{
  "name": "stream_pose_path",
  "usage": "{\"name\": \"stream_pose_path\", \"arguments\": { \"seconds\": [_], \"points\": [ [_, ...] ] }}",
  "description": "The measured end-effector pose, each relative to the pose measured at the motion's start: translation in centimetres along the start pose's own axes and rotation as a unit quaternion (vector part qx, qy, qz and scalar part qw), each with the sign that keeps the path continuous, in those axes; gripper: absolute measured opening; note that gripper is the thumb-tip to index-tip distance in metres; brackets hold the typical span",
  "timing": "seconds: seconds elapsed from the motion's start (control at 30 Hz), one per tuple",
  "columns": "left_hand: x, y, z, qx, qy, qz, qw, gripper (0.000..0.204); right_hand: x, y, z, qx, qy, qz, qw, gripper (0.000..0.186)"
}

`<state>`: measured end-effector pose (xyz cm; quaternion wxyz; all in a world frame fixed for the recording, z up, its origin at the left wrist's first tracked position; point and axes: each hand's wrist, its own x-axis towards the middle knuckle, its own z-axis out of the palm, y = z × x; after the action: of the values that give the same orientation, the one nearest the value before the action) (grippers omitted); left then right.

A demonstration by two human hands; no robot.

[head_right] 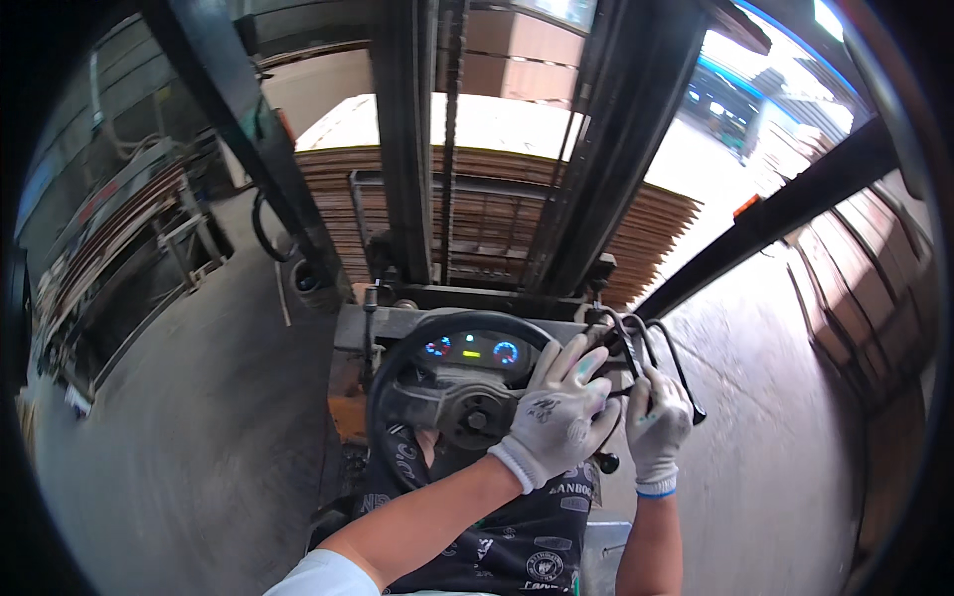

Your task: Operate a forklift to navigate a warehouse and manually position plywood for cutting.

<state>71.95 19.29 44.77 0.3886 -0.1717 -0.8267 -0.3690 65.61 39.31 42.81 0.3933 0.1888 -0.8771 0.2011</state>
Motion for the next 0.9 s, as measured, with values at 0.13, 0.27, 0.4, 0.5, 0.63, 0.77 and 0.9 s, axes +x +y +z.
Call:
{"name": "stream_pose_path", "arguments": {
  "seconds": [0.13, 0.27, 0.4, 0.5, 0.63, 0.77, 0.9],
  "points": [
    [-3.9, 1.2, 1.3, 0.0, -0.044, 0.006, 0.999, 0.025, 0.1, 0.5, 0.1, 0.001, 0.014, -0.005, 1.0, 0.022],
    [-8.5, 2.3, -0.7, -0.012, -0.085, -0.032, 0.996, 0.025, 0.1, 0.3, 0.7, -0.002, 0.012, -0.002, 1.0, 0.021],
    [-11.8, 2.5, -5.6, -0.036, -0.119, -0.031, 0.992, 0.023, 0.0, -0.7, 0.8, 0.004, 0.002, -0.008, 1.0, 0.022],
    [-14.8, 2.4, -8.8, -0.007, -0.116, -0.048, 0.992, 0.023, -0.7, -0.4, 0.0, -0.012, 0.008, -0.02, 1.0, 0.021],
    [-17.1, 0.9, -13.4, 0.044, -0.066, -0.054, 0.995, 0.026, -1.5, -0.1, -1.0, -0.008, -0.006, 0.007, 1.0, 0.023],
    [-17.2, -0.8, -17.9, 0.098, -0.007, -0.092, 0.991, 0.023, -1.8, -0.4, -0.7, -0.01, -0.015, -0.007, 1.0, 0.023],
    [-15.4, -2.6, -19.0, 0.082, 0.084, -0.104, 0.988, 0.023, -2.3, -0.1, -0.7, -0.027, -0.017, 0.021, 0.999, 0.025]
  ]
}}
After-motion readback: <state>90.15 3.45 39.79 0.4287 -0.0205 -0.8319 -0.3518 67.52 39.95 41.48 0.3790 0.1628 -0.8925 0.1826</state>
